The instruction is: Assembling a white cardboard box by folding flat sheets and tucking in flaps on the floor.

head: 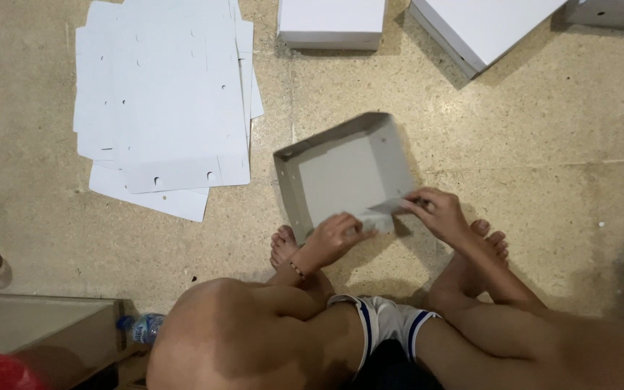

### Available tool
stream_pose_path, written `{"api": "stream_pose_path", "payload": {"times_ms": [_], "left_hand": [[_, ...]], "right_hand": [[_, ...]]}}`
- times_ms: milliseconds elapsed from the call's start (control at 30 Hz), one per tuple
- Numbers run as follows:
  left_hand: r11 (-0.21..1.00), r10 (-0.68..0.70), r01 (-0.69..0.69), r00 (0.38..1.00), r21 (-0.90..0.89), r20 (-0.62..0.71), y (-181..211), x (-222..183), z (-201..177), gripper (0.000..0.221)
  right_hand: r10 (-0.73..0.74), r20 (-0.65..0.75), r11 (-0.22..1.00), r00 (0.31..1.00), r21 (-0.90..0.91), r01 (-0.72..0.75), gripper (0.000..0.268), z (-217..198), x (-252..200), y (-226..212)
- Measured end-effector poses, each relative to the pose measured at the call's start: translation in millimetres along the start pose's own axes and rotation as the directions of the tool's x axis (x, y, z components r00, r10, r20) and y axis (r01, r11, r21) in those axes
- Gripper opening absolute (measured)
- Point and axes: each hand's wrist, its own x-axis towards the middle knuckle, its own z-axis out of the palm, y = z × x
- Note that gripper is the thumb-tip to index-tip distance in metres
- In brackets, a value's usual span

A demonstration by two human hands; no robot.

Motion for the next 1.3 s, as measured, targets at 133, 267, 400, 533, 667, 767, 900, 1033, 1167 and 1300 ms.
{"api": "stream_pose_path", "payload": {"times_ms": [133,267,400,533,667,767,900,1033,1167,1300], "left_hand": [[0.999,-0.015,0.023,0.978,0.035,-0.208,3.1,44.2,-19.0,0.009],[0.927,-0.369,0.355,0.921,-0.122,-0.124,10.0,80.0,-44.5,0.038],[0.798,-0.56,0.552,0.828,-0.241,0.04,-0.1,92.8,-49.1,0.02],[0.805,-0.557,0.535,0.831,-0.256,-0.017,10.7,114.1,-64.1,0.022],[0.766,-0.597,0.568,0.803,-0.302,-0.003,10.3,114.6,-59.3,0.022],[0.725,-0.629,0.592,0.777,-0.352,0.012,12.5,116.1,-60.6,0.021],[0.674,-0.646,0.619,0.758,-0.405,0.083,17.0,118.9,-66.3,0.022],[0.671,-0.643,0.622,0.759,-0.405,0.102,17.1,117.6,-67.6,0.023],[0.666,-0.649,0.632,0.753,-0.396,0.107,17.3,114.3,-64.5,0.023],[0.684,-0.656,0.629,0.752,-0.369,0.065,17.0,117.9,-69.7,0.022]], "right_hand": [[-0.366,-0.073,0.902,0.928,-0.274,0.334,0.009,25.4,30.4,11.5],[-0.524,0.08,0.715,0.848,-0.499,0.489,0.013,22.5,46.1,-33.9],[-0.292,-0.018,0.933,0.956,-0.225,0.28,0.023,25.4,45.0,-32.6],[0.151,-0.338,0.982,0.929,0.159,-0.102,0.028,32.2,33.0,-53.7],[0.563,0.082,0.651,0.822,0.569,-0.503,0.045,47.5,31.6,-42.2],[0.569,0.128,0.611,0.812,0.595,-0.522,0.045,50.0,33.5,-53.3],[0.624,0.112,0.523,0.773,0.675,-0.52,0.036,45.6,36.1,-79.9],[0.663,0.125,0.438,0.739,0.736,-0.517,0.034,44.7,39.1,-91.8],[0.669,0.132,0.427,0.731,0.737,-0.524,0.044,45.7,41.5,-96.2],[0.668,0.096,0.41,0.738,0.78,-0.472,0.02,47.9,41.2,-93.6]]}}
